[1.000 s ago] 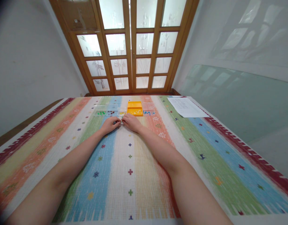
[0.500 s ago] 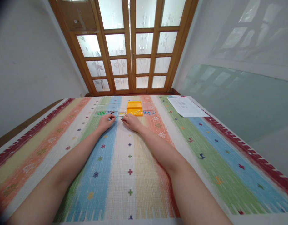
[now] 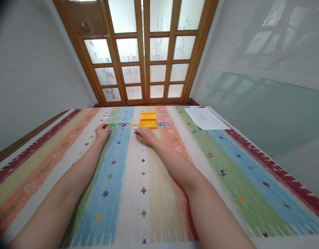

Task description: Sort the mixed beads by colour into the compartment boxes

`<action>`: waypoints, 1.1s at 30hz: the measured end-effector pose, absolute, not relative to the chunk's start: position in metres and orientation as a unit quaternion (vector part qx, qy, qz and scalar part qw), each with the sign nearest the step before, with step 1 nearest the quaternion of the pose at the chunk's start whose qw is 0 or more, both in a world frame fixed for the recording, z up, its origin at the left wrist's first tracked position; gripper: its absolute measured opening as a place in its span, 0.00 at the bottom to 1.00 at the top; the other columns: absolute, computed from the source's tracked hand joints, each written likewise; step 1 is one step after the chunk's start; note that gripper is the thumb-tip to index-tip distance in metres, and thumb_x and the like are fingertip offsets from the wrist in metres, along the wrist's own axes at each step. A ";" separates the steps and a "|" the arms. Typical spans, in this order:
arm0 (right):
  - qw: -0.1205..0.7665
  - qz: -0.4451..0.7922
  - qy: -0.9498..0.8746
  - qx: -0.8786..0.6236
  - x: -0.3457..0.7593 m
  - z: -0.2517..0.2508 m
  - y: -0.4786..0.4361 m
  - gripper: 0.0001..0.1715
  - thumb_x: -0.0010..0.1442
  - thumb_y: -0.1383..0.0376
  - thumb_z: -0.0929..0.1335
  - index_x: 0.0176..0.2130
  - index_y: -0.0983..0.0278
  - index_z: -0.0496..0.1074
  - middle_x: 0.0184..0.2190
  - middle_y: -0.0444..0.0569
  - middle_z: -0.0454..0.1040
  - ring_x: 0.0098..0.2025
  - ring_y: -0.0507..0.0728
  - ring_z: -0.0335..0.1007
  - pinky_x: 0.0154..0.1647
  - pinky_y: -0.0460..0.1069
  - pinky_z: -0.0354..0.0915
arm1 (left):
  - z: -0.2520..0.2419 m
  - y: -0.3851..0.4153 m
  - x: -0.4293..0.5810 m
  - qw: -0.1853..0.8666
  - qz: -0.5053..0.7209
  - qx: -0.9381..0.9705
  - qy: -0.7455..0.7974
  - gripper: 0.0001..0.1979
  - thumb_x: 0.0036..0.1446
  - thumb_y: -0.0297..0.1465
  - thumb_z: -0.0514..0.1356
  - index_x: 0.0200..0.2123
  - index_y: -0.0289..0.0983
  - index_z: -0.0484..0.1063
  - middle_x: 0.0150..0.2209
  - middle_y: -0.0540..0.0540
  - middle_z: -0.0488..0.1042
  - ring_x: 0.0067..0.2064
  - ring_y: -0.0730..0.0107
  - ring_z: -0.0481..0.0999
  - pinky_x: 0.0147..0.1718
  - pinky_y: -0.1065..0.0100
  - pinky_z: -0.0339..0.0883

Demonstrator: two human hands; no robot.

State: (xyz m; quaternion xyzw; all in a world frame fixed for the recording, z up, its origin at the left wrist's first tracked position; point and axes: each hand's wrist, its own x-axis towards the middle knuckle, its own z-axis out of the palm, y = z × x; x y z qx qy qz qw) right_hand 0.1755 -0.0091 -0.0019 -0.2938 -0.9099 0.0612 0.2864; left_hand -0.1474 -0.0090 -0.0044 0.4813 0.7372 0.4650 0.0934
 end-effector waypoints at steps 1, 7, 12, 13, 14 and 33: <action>0.287 0.062 -0.909 -0.295 0.176 -0.002 -0.009 0.09 0.72 0.65 0.66 0.45 0.62 0.77 0.43 0.52 0.78 0.46 0.58 0.71 0.47 0.50 0.62 | -0.004 -0.008 -0.152 0.089 0.468 0.474 0.740 0.17 0.58 0.36 0.60 0.46 0.34 0.80 0.41 0.43 0.83 0.41 0.61 0.79 0.44 0.66 0.71; 0.289 0.066 -0.907 -0.300 0.176 -0.004 -0.008 0.08 0.72 0.65 0.66 0.44 0.62 0.77 0.42 0.51 0.78 0.45 0.58 0.71 0.46 0.49 0.62 | -0.008 -0.004 -0.175 0.069 0.445 0.458 0.766 0.17 0.56 0.35 0.60 0.46 0.36 0.80 0.41 0.43 0.82 0.42 0.60 0.79 0.45 0.64 0.69; 0.288 0.067 -0.906 -0.303 0.177 -0.005 -0.006 0.09 0.72 0.64 0.66 0.44 0.62 0.77 0.42 0.51 0.78 0.45 0.58 0.71 0.46 0.49 0.62 | -0.008 -0.005 -0.183 0.065 0.406 0.412 0.813 0.17 0.56 0.38 0.61 0.47 0.42 0.80 0.41 0.45 0.82 0.43 0.57 0.78 0.44 0.62 0.68; 0.287 0.066 -0.906 -0.303 0.177 -0.005 -0.006 0.09 0.72 0.64 0.66 0.44 0.62 0.77 0.42 0.51 0.78 0.45 0.58 0.71 0.46 0.49 0.62 | -0.007 -0.006 -0.183 0.066 0.400 0.410 0.817 0.16 0.56 0.38 0.61 0.47 0.43 0.80 0.41 0.45 0.81 0.43 0.56 0.78 0.44 0.62 0.68; 0.286 0.065 -0.907 -0.303 0.177 -0.005 -0.006 0.09 0.72 0.64 0.66 0.44 0.62 0.77 0.42 0.51 0.78 0.45 0.58 0.71 0.45 0.49 0.62 | -0.007 -0.007 -0.183 0.066 0.394 0.408 0.821 0.16 0.56 0.38 0.61 0.47 0.43 0.80 0.42 0.44 0.81 0.44 0.56 0.78 0.44 0.61 0.67; 0.283 0.059 -0.910 -0.299 0.177 -0.004 -0.007 0.10 0.72 0.64 0.66 0.41 0.62 0.77 0.40 0.50 0.78 0.44 0.57 0.70 0.45 0.49 0.61 | -0.001 -0.015 -0.175 0.048 0.345 0.438 0.829 0.13 0.59 0.41 0.63 0.44 0.43 0.81 0.43 0.40 0.82 0.50 0.45 0.78 0.52 0.50 0.64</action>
